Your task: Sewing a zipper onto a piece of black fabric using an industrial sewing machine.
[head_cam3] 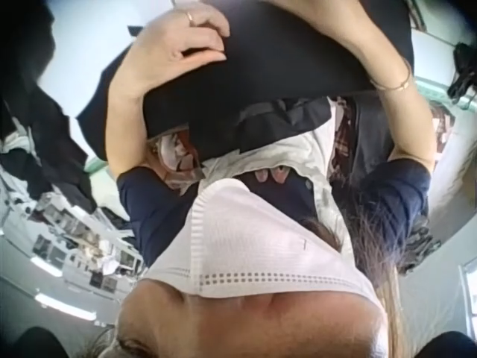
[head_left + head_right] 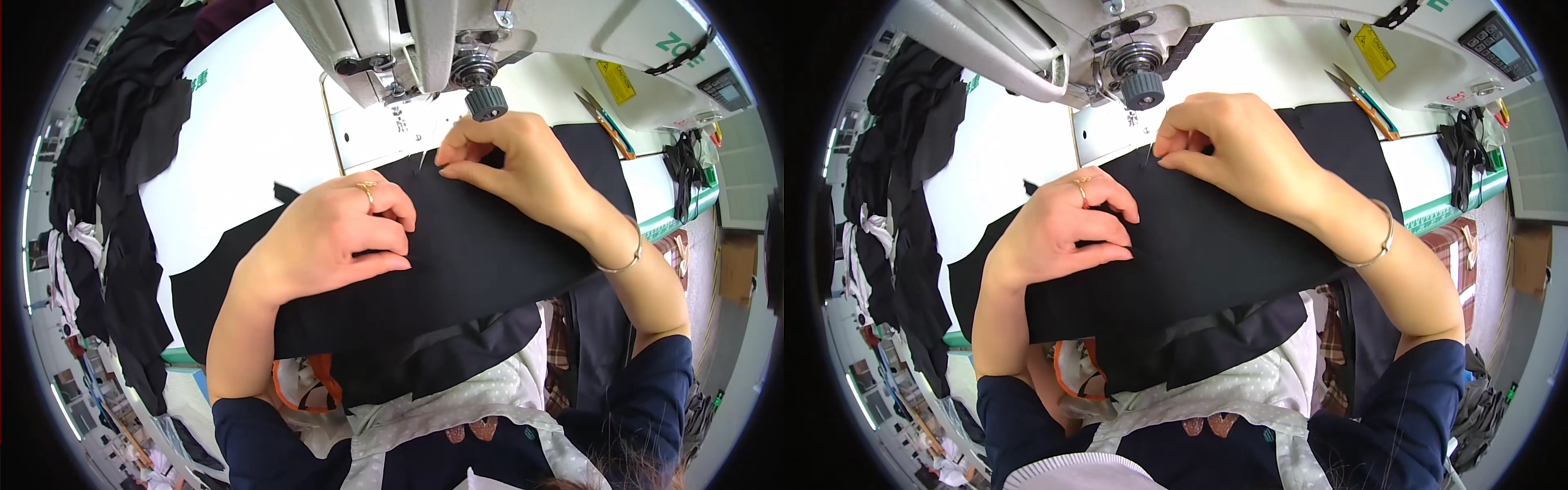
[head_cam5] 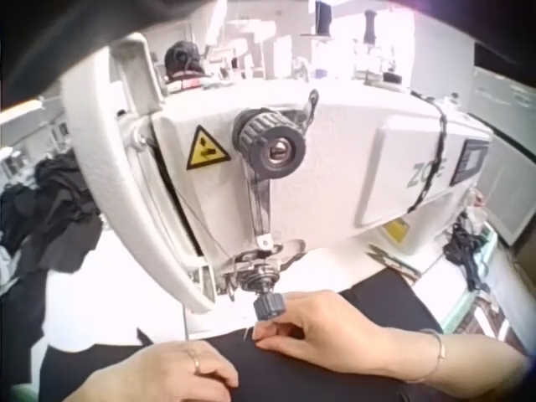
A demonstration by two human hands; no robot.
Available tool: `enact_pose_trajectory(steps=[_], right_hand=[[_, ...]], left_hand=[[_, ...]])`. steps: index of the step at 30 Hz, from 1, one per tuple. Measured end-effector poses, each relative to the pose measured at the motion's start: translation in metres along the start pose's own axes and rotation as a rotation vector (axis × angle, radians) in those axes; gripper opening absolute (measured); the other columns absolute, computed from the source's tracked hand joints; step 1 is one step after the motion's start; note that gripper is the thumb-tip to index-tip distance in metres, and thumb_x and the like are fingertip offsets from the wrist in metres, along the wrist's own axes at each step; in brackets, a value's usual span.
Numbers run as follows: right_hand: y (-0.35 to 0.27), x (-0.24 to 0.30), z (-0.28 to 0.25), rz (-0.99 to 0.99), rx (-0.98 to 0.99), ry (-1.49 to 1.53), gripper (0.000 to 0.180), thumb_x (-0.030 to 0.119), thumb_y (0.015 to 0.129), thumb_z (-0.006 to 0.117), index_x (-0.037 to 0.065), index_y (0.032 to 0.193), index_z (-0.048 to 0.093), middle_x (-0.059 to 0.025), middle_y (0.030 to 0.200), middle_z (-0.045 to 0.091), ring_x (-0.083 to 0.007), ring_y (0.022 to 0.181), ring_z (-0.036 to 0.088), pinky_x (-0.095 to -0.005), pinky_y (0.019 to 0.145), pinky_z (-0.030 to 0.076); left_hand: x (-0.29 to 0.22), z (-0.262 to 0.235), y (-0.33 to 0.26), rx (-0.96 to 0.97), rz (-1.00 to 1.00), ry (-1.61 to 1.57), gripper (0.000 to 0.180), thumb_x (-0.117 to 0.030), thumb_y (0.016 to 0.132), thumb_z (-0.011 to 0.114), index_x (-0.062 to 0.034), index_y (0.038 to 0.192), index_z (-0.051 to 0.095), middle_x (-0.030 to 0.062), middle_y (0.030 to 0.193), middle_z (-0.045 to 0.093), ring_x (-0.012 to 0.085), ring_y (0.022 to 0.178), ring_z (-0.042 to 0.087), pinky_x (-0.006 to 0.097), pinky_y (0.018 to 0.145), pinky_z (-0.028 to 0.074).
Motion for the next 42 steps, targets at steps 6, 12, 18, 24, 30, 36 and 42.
enact_pose_trajectory(steps=[6,12,18,24,30,36,42], right_hand=[[0.015,0.005,0.021,-0.046,0.033,-0.169,0.013,0.016,0.078,0.075,0.006,0.082,0.068,-0.0107,0.075,0.068,-0.0312,0.073,0.067,-0.0398,0.066,0.052],[0.014,0.013,0.03,-0.192,0.009,-0.352,0.012,0.016,0.084,0.07,0.005,0.086,0.065,-0.012,0.077,0.066,-0.0348,0.076,0.065,-0.0432,0.066,0.051],[0.009,0.003,0.001,-0.108,-0.132,-0.336,0.016,0.016,0.092,0.063,0.0,0.094,0.062,-0.0194,0.089,0.062,-0.0373,0.085,0.062,-0.0436,0.076,0.051],[-0.004,0.014,-0.006,-0.018,0.011,-0.213,0.014,0.013,0.09,0.064,0.0,0.089,0.059,-0.0142,0.083,0.06,-0.0324,0.08,0.06,-0.0396,0.073,0.048],[-0.041,0.026,0.008,-0.06,0.913,0.173,0.015,0.015,0.085,0.071,0.001,0.082,0.067,-0.008,0.075,0.064,-0.02,0.069,0.062,-0.0331,0.063,0.048],[-0.048,0.025,0.013,0.282,0.933,0.219,0.012,0.009,0.089,0.065,-0.002,0.088,0.07,-0.0069,0.069,0.068,-0.0127,0.052,0.064,-0.0263,0.052,0.05],[0.003,0.015,-0.006,-0.212,0.147,-0.221,0.006,0.009,0.081,0.07,0.004,0.084,0.067,-0.0086,0.076,0.067,-0.0261,0.067,0.066,-0.0342,0.061,0.051]], left_hand=[[0.005,0.0,-0.003,-0.018,-0.031,0.016,0.014,-0.009,0.072,0.08,-0.0064,0.075,0.067,0.0029,0.094,0.065,0.0207,0.086,0.063,0.032,0.074,0.05],[0.005,0.0,-0.003,-0.03,-0.038,0.034,0.015,-0.007,0.071,0.08,-0.0054,0.074,0.066,0.0033,0.095,0.065,0.0208,0.084,0.062,0.032,0.072,0.05],[0.01,0.0,-0.004,0.0,-0.106,-0.043,0.014,-0.005,0.072,0.079,-0.0041,0.075,0.065,0.0041,0.096,0.065,0.0205,0.084,0.063,0.032,0.073,0.05],[0.012,-0.002,-0.006,0.024,-0.119,-0.054,0.014,-0.004,0.072,0.079,-0.0033,0.075,0.065,0.005,0.099,0.066,0.0206,0.085,0.063,0.032,0.074,0.05],[0.014,-0.011,-0.006,-0.06,-0.132,-0.205,0.011,-0.003,0.075,0.075,-0.0021,0.074,0.064,0.007,0.094,0.068,0.0206,0.084,0.064,0.031,0.076,0.05],[0.054,-0.009,-0.016,-0.287,-0.649,-0.294,0.016,-0.008,0.092,0.066,0.0011,0.081,0.06,0.002,0.066,0.059,0.0068,0.056,0.055,0.023,0.054,0.042],[0.048,-0.014,-0.007,-0.35,-0.547,0.042,0.016,-0.008,0.091,0.067,0.0016,0.083,0.059,0.0018,0.065,0.058,0.0068,0.056,0.051,0.023,0.056,0.042]])
Point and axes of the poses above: each hand's wrist, its own y-axis towards the middle knuckle, its own z-axis out of the palm, x = y × z, the point moved 8 cm from there along y, towards the middle knuckle
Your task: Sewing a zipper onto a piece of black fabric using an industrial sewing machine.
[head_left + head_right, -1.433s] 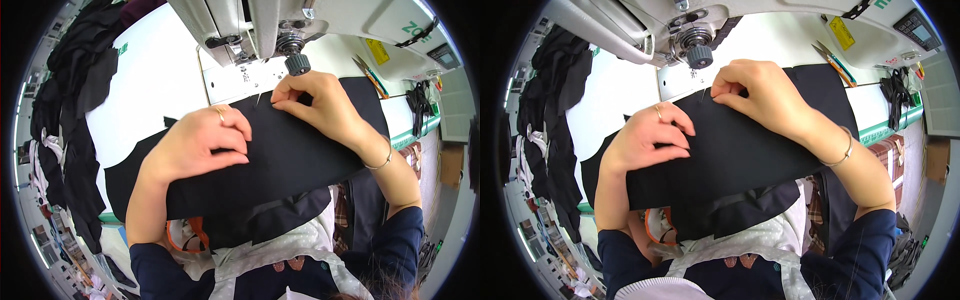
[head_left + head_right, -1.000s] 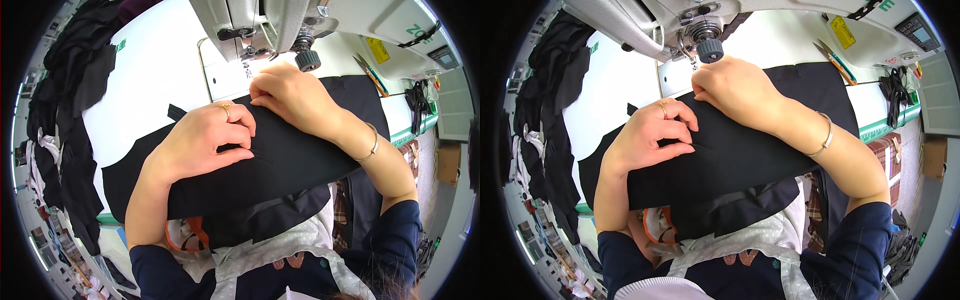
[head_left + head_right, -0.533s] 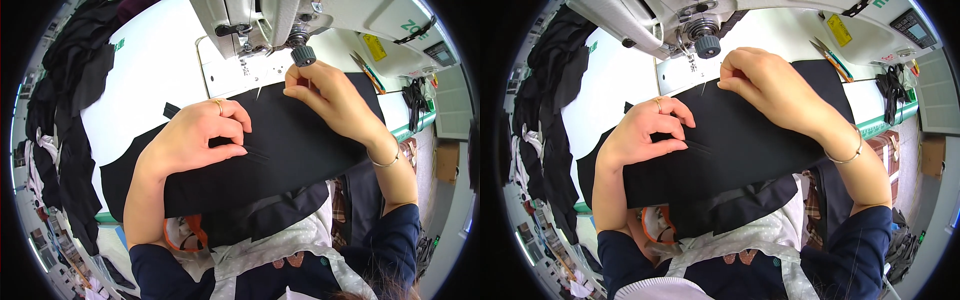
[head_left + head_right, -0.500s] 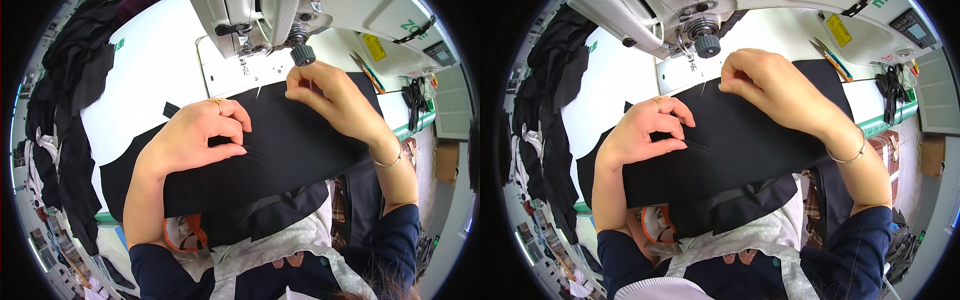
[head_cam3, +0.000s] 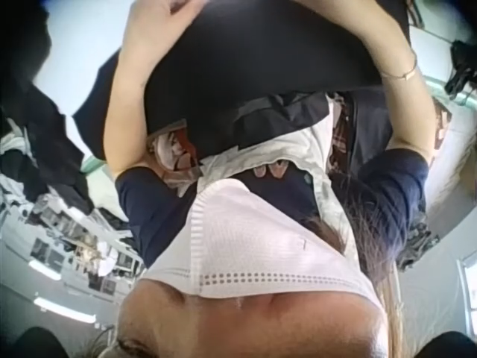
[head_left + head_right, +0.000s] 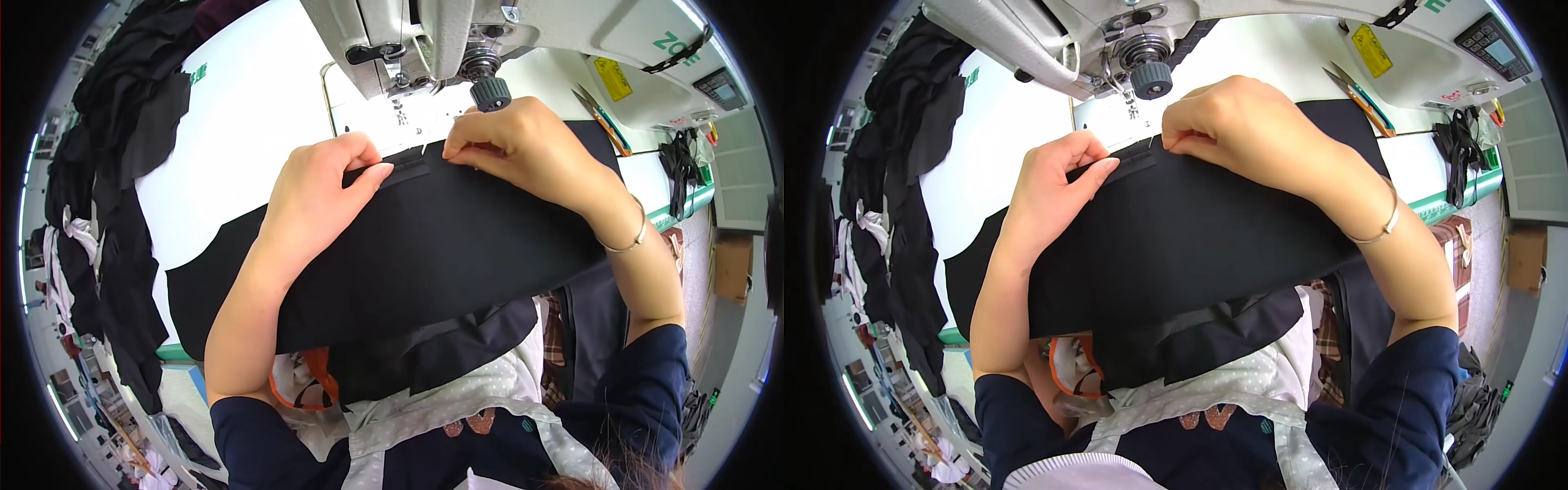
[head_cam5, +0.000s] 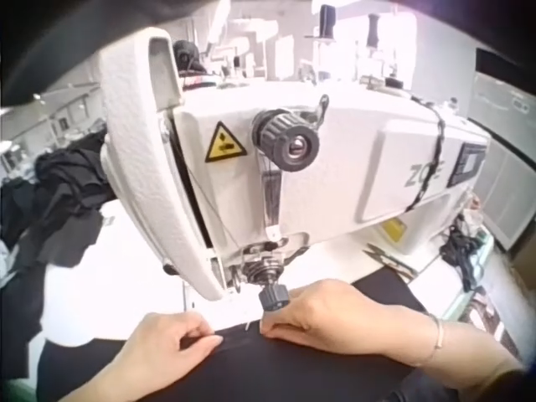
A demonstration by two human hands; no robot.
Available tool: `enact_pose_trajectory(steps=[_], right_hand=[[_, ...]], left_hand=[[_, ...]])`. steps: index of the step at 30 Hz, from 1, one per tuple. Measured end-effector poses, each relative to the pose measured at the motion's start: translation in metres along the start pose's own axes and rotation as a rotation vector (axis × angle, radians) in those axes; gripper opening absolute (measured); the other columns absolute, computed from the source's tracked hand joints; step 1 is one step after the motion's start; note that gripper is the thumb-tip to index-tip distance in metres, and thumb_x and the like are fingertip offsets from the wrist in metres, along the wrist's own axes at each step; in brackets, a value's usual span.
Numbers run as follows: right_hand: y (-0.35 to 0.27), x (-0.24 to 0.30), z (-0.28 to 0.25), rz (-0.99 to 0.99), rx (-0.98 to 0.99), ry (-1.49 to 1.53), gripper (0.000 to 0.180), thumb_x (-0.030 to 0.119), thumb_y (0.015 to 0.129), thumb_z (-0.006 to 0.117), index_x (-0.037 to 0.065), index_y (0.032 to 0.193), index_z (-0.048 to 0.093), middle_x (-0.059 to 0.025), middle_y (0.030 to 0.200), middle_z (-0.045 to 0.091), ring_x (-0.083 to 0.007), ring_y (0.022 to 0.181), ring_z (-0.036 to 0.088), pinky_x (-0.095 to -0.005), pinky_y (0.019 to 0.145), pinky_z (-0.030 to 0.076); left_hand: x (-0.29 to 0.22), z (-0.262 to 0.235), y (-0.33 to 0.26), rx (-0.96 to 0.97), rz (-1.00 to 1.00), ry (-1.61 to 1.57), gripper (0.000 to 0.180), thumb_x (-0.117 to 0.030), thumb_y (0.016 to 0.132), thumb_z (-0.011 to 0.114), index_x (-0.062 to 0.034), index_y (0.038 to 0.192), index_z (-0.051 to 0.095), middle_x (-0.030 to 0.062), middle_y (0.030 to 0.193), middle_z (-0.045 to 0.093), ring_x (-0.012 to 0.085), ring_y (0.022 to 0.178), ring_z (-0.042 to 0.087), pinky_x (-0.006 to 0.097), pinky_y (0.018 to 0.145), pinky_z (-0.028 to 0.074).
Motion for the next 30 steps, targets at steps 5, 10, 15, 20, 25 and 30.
enact_pose_trajectory(steps=[5,10,15,20,25,30], right_hand=[[-0.002,-0.008,0.004,-0.004,-0.109,-0.023,0.012,0.012,0.079,0.074,0.006,0.082,0.065,-0.0062,0.074,0.064,-0.0272,0.067,0.063,-0.0354,0.06,0.049],[-0.004,-0.001,0.002,-0.131,-0.216,-0.037,0.01,0.011,0.079,0.075,0.007,0.082,0.066,-0.0049,0.075,0.064,-0.0249,0.067,0.064,-0.0337,0.059,0.049],[-0.005,0.004,0.0,-0.202,-0.262,-0.062,0.009,0.011,0.079,0.075,0.008,0.082,0.068,-0.0036,0.076,0.065,-0.0236,0.068,0.064,-0.0329,0.059,0.05],[-0.006,0.003,-0.005,-0.153,-0.219,-0.118,0.01,0.013,0.078,0.076,0.009,0.082,0.068,-0.0032,0.075,0.064,-0.0241,0.068,0.064,-0.0334,0.059,0.05],[-0.007,0.006,0.003,-0.228,-0.171,-0.08,0.012,0.017,0.078,0.076,0.011,0.088,0.073,-0.0028,0.079,0.065,-0.0228,0.071,0.065,-0.034,0.059,0.05],[-0.007,0.011,0.01,-0.267,-0.064,-0.166,0.017,0.02,0.079,0.075,0.013,0.094,0.076,-0.0015,0.083,0.063,-0.0216,0.075,0.064,-0.0341,0.06,0.051]], left_hand=[[0.004,-0.002,0.0,-0.07,-0.031,0.031,0.018,-0.019,0.087,0.07,-0.0039,0.083,0.062,0.0092,0.07,0.067,0.0242,0.065,0.066,0.033,0.063,0.049],[0.008,-0.001,0.002,-0.046,-0.089,0.031,0.019,-0.021,0.087,0.071,-0.0054,0.082,0.062,0.0079,0.067,0.064,0.0237,0.063,0.064,0.032,0.061,0.048],[-0.001,-0.002,0.001,-0.082,-0.029,0.05,0.015,-0.01,0.09,0.07,-0.0013,0.083,0.059,-0.002,0.058,0.05,0.0048,0.053,0.041,0.023,0.055,0.035],[-0.005,-0.003,0.001,-0.097,-0.01,0.118,0.016,-0.01,0.088,0.071,-0.0015,0.082,0.059,-0.0005,0.058,0.048,0.006,0.054,0.041,0.024,0.055,0.035],[-0.004,-0.001,0.001,-0.094,-0.009,0.13,0.017,-0.011,0.087,0.072,-0.0009,0.082,0.059,0.0012,0.061,0.053,0.0074,0.056,0.046,0.024,0.058,0.04],[-0.001,-0.001,0.001,-0.089,-0.025,0.119,0.017,-0.011,0.087,0.072,0.0,0.083,0.06,0.0027,0.064,0.057,0.008,0.058,0.05,0.024,0.06,0.043]])
Point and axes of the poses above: each hand's wrist, its own y-axis towards the middle knuckle, its own z-axis out of the palm, x = y × z, the point moved 8 cm from there along y, towards the middle knuckle
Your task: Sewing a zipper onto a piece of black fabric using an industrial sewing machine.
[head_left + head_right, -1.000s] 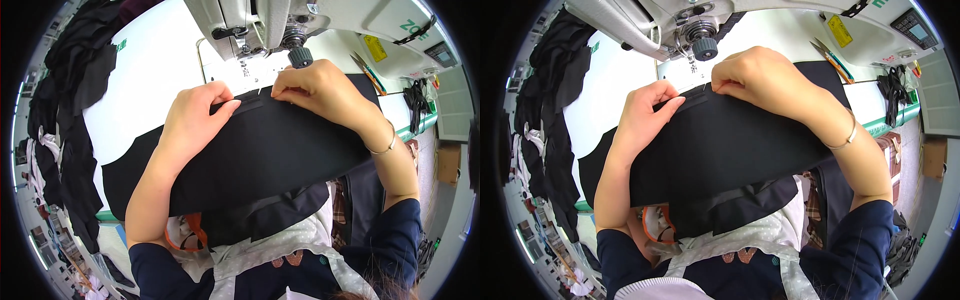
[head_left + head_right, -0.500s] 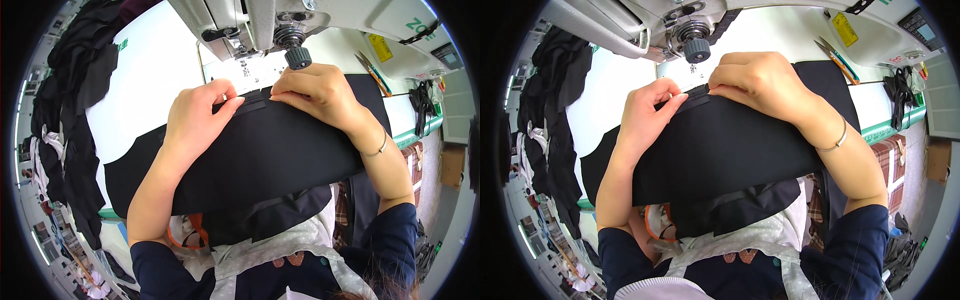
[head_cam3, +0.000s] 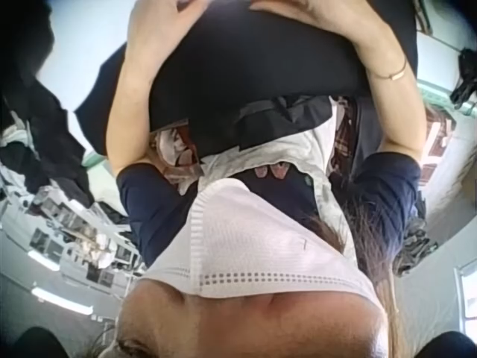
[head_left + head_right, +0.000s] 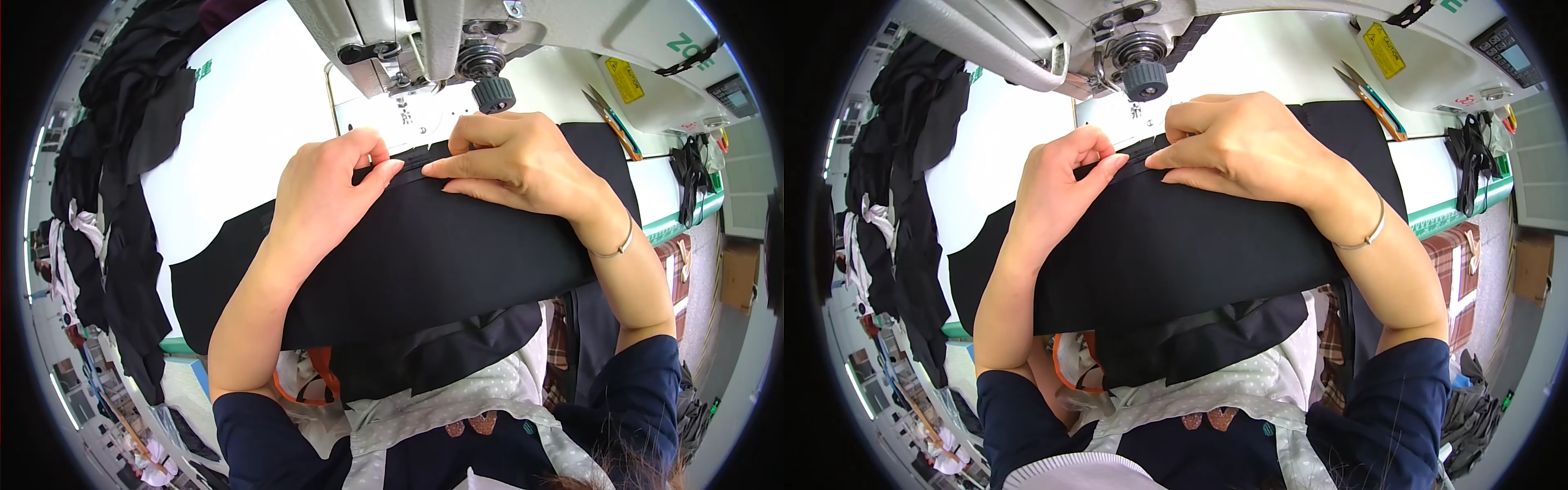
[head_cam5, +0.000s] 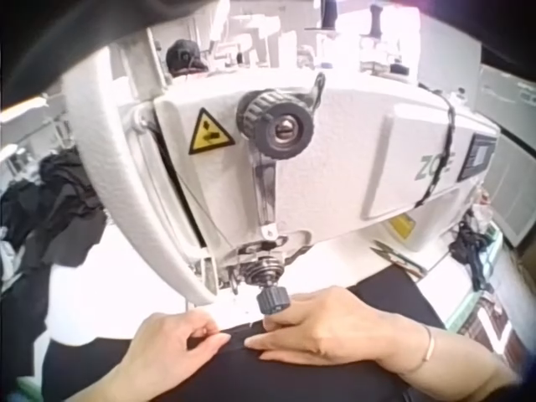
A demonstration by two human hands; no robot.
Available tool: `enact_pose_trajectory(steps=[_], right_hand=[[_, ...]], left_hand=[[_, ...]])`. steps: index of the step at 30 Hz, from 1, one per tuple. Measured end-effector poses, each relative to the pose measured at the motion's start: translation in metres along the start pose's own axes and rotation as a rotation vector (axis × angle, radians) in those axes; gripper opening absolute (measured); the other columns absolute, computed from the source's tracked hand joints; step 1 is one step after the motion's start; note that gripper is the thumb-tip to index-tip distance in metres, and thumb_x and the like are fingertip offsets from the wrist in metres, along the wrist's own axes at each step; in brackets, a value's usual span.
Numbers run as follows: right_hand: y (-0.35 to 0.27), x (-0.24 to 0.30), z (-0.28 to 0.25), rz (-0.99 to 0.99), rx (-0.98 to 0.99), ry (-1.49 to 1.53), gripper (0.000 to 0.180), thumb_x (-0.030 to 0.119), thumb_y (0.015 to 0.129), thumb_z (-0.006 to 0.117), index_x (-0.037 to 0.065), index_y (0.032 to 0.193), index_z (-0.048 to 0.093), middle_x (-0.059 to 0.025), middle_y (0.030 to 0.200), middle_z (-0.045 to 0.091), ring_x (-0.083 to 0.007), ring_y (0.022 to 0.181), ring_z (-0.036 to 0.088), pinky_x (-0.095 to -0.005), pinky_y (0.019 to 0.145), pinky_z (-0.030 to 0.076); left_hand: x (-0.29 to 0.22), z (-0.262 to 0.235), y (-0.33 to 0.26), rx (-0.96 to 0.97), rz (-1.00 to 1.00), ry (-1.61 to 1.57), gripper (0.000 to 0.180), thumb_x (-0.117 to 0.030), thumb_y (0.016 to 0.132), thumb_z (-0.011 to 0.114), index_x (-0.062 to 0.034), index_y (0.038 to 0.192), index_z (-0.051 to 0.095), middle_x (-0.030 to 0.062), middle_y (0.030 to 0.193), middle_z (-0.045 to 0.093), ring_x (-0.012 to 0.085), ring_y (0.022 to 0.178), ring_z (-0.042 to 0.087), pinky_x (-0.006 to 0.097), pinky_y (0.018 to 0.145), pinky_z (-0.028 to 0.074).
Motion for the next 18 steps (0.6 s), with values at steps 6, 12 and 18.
enact_pose_trajectory(steps=[6,12,18], right_hand=[[0.001,-0.002,0.005,0.015,0.033,-0.002,0.015,0.02,0.078,0.076,0.012,0.091,0.076,-0.0016,0.08,0.059,-0.0219,0.073,0.063,-0.0341,0.059,0.05],[0.003,0.0,0.002,0.028,-0.011,0.023,0.015,0.013,0.076,0.077,0.009,0.091,0.077,-0.0037,0.076,0.056,-0.0233,0.066,0.059,-0.0348,0.057,0.047],[0.003,0.0,0.003,0.064,0.019,0.006,0.016,0.012,0.075,0.078,0.011,0.092,0.078,-0.003,0.076,0.058,-0.0209,0.064,0.059,-0.033,0.056,0.047]], left_hand=[[0.005,-0.001,0.001,0.104,-0.116,-0.168,0.02,-0.018,0.095,0.063,0.0003,0.087,0.064,0.0032,0.064,0.06,0.0085,0.051,0.052,0.024,0.052,0.042],[0.032,-0.004,0.008,0.331,-0.248,-0.738,0.058,-0.041,0.106,0.036,0.0085,0.097,0.066,0.0114,0.07,0.068,0.0183,0.059,0.069,0.023,0.058,0.054],[0.037,-0.004,0.01,0.383,-0.245,-0.818,0.061,-0.041,0.106,0.035,0.0132,0.105,0.065,0.0151,0.075,0.07,0.0221,0.065,0.072,0.023,0.064,0.056]])
Point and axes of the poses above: each hand's wrist, its own y-axis towards the middle knuckle, its own z-axis out of the palm, x = y × z, the point moved 8 cm from there along y, towards the middle knuckle
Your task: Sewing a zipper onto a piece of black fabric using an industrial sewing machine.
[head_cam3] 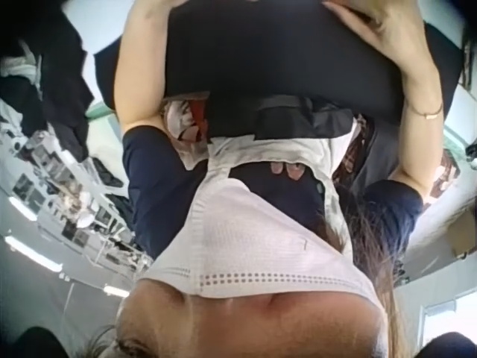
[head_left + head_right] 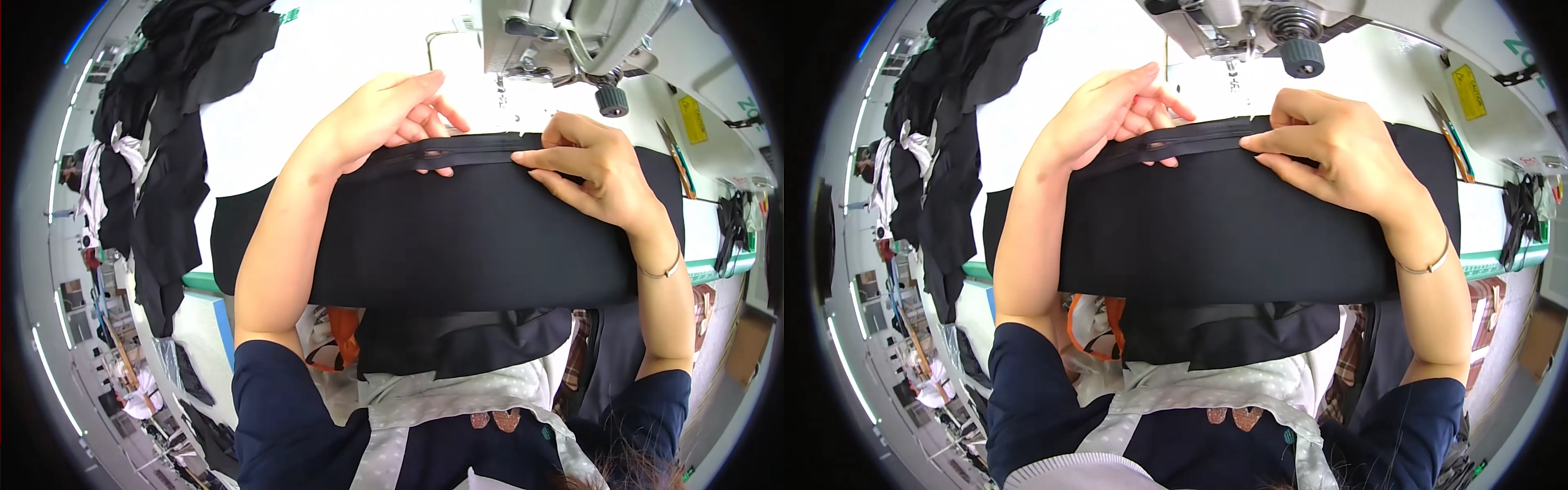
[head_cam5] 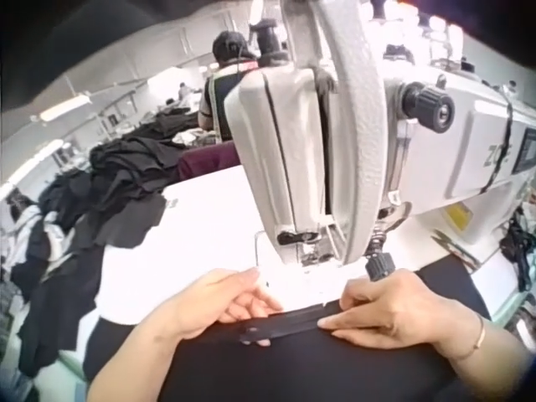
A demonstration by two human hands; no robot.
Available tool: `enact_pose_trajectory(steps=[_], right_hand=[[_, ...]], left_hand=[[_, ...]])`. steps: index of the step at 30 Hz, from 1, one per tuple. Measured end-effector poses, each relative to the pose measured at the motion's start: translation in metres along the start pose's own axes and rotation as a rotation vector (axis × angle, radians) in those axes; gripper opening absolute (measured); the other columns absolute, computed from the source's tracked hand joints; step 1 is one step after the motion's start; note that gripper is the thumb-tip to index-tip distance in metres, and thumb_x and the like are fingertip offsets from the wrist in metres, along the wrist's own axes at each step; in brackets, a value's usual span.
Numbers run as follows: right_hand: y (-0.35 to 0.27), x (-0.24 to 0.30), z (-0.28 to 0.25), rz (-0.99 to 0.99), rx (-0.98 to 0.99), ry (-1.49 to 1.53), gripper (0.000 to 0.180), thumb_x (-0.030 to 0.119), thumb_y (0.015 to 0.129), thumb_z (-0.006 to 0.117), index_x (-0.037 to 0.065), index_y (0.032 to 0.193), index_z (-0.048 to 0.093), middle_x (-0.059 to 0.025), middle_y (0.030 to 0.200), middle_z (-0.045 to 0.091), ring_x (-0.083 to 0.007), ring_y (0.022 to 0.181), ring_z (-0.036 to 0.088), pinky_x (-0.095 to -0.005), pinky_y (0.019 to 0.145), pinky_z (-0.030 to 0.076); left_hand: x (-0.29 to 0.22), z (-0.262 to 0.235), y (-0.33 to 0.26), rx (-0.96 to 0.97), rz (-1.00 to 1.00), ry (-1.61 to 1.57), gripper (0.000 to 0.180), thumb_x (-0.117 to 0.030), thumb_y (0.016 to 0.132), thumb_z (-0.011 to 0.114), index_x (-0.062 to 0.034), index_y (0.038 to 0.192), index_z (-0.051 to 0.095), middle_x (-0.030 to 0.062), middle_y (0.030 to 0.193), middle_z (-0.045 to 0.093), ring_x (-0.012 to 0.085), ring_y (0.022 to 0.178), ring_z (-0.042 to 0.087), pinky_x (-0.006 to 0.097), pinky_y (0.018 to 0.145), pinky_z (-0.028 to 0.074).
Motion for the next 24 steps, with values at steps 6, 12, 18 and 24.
enact_pose_trajectory(steps=[6,12,18,24], right_hand=[[-0.002,-0.001,0.0,-0.001,-0.002,0.03,0.019,0.011,0.076,0.076,0.01,0.095,0.078,-0.0036,0.075,0.056,-0.0194,0.062,0.056,-0.0319,0.055,0.044],[-0.002,0.001,-0.003,-0.067,-0.058,0.027,0.012,0.013,0.078,0.075,0.008,0.089,0.076,-0.005,0.075,0.058,-0.0237,0.066,0.06,-0.0347,0.056,0.048],[-0.006,-0.004,-0.025,-0.031,-0.238,-0.117,0.018,0.011,0.077,0.071,0.008,0.066,0.057,-0.0041,0.062,0.051,-0.0242,0.055,0.055,-0.0356,0.049,0.043],[-0.005,-0.005,-0.022,-0.018,-0.207,-0.114,0.02,0.011,0.078,0.07,0.008,0.063,0.056,-0.0039,0.059,0.049,-0.024,0.052,0.053,-0.035,0.048,0.041]], left_hand=[[-0.001,0.001,-0.001,0.008,-0.037,0.048,0.058,-0.038,0.106,0.037,0.0131,0.108,0.064,0.013,0.077,0.07,0.0206,0.067,0.072,0.023,0.065,0.055],[-0.011,0.017,-0.006,-0.177,0.024,0.451,0.019,-0.015,0.095,0.064,0.0043,0.099,0.065,0.0048,0.078,0.066,0.0104,0.063,0.064,0.023,0.056,0.052],[-0.017,0.021,-0.01,-0.251,0.075,0.441,0.014,-0.006,0.088,0.072,0.0007,0.093,0.061,0.0008,0.074,0.061,0.0053,0.066,0.058,0.022,0.053,0.048],[-0.013,0.023,-0.011,-0.208,0.193,0.641,0.012,-0.005,0.087,0.072,0.0001,0.09,0.063,0.0003,0.074,0.061,0.0054,0.066,0.057,0.021,0.06,0.047]])
Point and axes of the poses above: each hand's wrist, its own y-axis towards the middle knuckle, its own z-axis out of the palm, x = y × z, the point moved 8 cm from there along y, towards the middle knuckle
